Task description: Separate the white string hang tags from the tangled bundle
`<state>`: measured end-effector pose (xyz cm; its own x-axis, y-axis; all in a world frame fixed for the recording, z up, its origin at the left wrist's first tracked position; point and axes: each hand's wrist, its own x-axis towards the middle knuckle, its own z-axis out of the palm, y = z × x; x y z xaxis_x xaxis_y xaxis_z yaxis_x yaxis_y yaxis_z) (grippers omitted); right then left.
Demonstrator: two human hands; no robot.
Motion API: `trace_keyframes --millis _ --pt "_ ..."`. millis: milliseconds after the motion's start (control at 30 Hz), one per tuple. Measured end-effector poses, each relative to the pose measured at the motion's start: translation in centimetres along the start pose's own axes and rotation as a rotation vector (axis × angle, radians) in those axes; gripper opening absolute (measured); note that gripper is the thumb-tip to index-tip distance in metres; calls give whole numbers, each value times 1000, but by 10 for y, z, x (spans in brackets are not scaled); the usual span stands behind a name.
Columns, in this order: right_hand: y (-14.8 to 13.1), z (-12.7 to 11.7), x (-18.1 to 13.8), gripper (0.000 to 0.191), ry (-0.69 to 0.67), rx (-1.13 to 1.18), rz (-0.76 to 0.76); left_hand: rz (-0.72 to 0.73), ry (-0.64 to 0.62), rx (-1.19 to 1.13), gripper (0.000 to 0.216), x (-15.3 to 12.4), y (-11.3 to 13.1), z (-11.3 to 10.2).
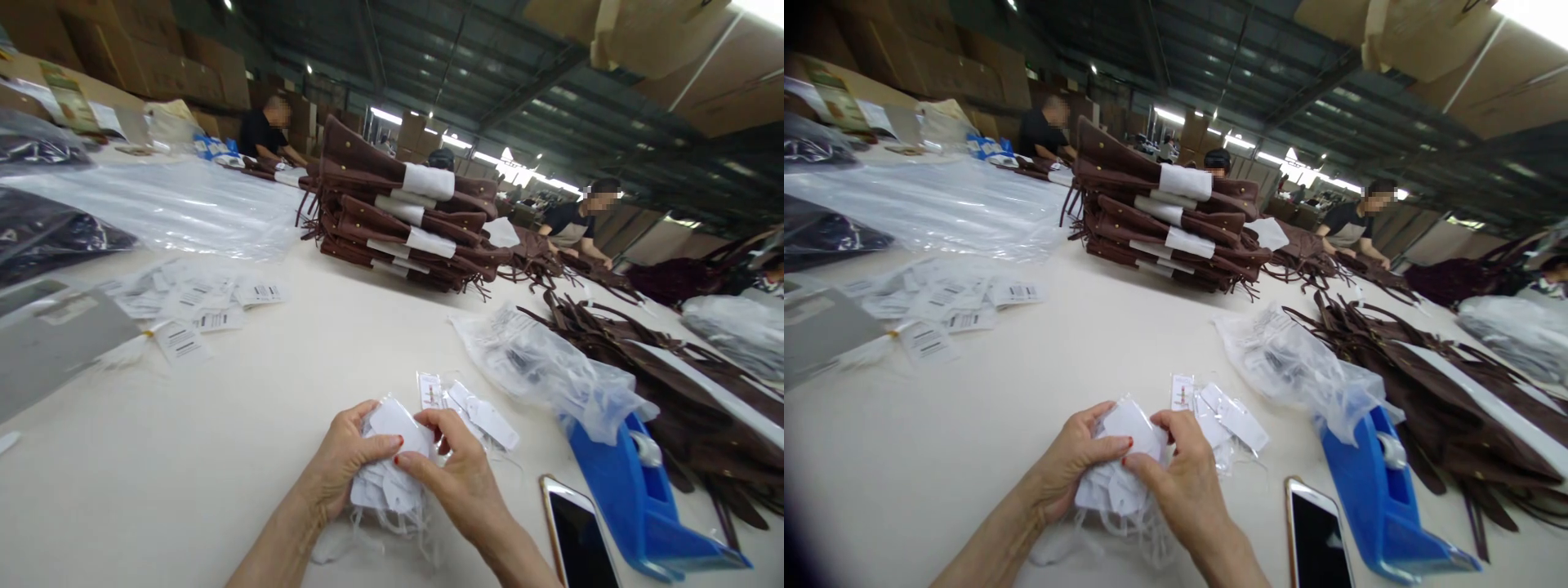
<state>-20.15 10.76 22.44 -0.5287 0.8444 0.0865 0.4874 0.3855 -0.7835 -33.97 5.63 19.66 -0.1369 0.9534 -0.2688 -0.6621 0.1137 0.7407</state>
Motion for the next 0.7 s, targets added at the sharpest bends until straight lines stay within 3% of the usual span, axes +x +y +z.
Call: trace_keyframes --millis 133,233,333,567,700 --pt "12 10 2 17 7 197 158 -11 -1 30 35 1 0 0" --pt "22 11 4 22 38 394 253 -24 -81 32 40 0 -1 0" --pt "26 11 5 26 104 522 300 -47 -69 55 43 -2 -1 1" --pt "22 4 5 25 210 570 325 -46 -55 77 48 -1 -4 1" --pt "36 -15 12 28 287 609 381 -56 5 43 72 -2 0 1"
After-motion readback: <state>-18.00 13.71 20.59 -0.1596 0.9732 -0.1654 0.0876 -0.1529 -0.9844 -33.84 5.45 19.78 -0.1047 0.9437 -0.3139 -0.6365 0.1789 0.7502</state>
